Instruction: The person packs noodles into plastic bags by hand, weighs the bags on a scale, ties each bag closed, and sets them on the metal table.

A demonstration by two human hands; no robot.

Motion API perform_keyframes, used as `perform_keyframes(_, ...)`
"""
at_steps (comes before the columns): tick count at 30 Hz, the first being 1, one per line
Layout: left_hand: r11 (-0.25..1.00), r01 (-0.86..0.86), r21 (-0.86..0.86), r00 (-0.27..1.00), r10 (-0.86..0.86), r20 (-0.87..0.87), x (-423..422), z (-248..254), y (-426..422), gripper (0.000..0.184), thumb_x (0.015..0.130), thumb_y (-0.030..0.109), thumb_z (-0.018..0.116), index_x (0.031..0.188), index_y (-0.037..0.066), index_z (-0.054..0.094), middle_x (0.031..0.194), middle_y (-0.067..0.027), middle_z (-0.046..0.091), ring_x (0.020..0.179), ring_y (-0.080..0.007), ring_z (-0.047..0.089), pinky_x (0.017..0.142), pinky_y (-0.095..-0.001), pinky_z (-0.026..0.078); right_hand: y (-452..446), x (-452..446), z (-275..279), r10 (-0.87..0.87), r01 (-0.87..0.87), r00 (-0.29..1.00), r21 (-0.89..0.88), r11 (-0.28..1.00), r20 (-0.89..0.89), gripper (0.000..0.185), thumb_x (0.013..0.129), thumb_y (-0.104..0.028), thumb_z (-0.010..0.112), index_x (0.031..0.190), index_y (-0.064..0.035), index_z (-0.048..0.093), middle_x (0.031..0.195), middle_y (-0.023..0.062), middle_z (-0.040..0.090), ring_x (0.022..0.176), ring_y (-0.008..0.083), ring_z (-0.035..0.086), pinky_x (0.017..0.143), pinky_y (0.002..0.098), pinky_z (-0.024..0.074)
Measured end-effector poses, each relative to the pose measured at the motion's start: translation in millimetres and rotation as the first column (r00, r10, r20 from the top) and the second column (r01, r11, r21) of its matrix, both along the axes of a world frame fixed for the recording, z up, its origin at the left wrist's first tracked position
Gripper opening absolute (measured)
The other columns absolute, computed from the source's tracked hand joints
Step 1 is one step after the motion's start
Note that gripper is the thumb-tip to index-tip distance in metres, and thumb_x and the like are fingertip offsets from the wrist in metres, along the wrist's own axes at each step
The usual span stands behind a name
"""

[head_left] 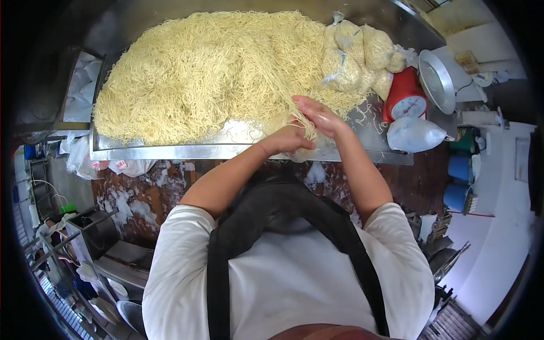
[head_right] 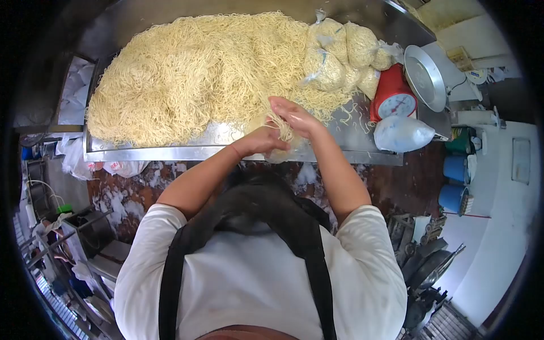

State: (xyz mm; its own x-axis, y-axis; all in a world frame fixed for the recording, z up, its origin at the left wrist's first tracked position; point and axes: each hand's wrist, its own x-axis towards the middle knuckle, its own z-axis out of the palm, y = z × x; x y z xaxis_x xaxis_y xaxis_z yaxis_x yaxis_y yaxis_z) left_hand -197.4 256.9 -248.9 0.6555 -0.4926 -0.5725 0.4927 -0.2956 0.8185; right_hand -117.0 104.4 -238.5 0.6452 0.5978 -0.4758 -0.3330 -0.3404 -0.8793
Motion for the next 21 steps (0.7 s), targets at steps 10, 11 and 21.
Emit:
perform_keyframes(10,0.919,-0.309,0.246,0.618,-0.002,0.786,-11,-20,-7,0.047,0.1,0.039,0.048,0.097,-0.006,0.062,0.084,-0.0257,0.064,0.077,-0.0413,0.064,0.073,-0.0489,0.05,85,30,87,-0.197,0.143,0.945,0.211,0.967,0.262,0.035,0.094,-0.008,0.047,0.129,-0.0075,0.053,0.069,-0.0033,0.042,0.055,0.0063,0.034,0.047,0.024,0.0314)
perform_keyframes(11,0.898,-0.279,0.34,0.644,-0.088,0.76,-9,-15,-4,0.043,0.1,0.037,0.048,0.101,-0.004,0.061,0.085,-0.0256,0.064,0.079,-0.0417,0.064,0.073,-0.0493,0.05,99,36,99,-0.182,0.109,0.899,0.199,0.974,0.397,0.034,0.094,-0.009,0.047,0.128,-0.0077,0.054,0.068,-0.0031,0.042,0.054,0.0063,0.034,0.047,0.0237,0.0313)
perform_keyframes(21,0.909,-0.3,0.29,0.745,0.033,0.666,-25,-26,11,0.034,0.087,0.019,0.062,0.117,0.004,0.059,0.084,-0.0236,0.066,0.08,-0.0404,0.065,0.077,-0.0477,0.052,165,116,173,0.409,0.125,0.396,-0.49,0.863,0.822,0.043,0.094,-0.013,0.055,0.136,-0.0048,0.05,0.102,0.0194,0.068,0.088,0.0321,0.067,0.081,0.042,0.0534)
